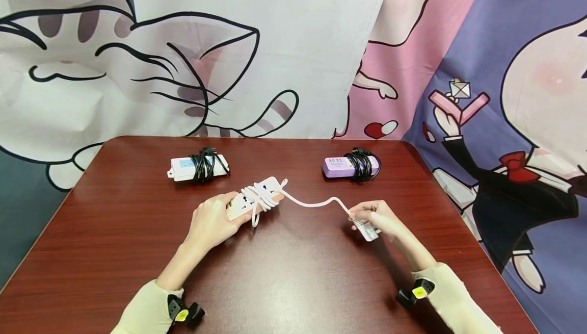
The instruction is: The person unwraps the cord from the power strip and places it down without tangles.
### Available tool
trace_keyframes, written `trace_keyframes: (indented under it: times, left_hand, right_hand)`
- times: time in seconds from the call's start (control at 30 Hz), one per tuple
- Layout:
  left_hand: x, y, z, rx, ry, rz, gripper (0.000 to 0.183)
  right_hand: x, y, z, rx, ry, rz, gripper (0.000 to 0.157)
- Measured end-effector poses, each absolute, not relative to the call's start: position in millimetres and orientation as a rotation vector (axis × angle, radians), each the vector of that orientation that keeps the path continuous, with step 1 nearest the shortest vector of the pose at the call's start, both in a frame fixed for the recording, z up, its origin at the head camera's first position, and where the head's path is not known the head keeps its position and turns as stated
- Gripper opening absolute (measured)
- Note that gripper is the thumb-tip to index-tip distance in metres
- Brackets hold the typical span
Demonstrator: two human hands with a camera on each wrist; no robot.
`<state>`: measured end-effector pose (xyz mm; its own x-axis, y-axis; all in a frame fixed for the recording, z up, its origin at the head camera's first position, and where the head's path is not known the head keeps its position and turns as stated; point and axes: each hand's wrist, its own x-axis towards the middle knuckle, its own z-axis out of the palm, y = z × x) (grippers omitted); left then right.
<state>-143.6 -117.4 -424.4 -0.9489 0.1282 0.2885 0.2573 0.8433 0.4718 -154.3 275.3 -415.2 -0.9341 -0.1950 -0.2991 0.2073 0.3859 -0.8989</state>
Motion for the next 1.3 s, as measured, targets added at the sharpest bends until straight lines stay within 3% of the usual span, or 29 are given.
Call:
trace_keyframes:
  times: [0.4, 0.77, 1.3]
  left_hand:
    - [-143.6, -119.3, -422.5, -0.235, -2.742, -0.768, 0.058]
    - [-143.4, -122.6, -421.0, -0.248, -2.680, -0.756, 0.050]
    - [-143.7, -125.4, -420.3, -0.229, -2.630, -0.774, 0.052]
  right_hand:
    - [-154.6, 281.6, -425.7, 0.060, 2.287, -1.547, 0.033]
    - [-159.8, 287.6, -432.5, 0.075, 2.295, -1.522, 0.031]
    - [-166.2, 295.7, -437.6, 0.119, 2.298, -1.516, 0.031]
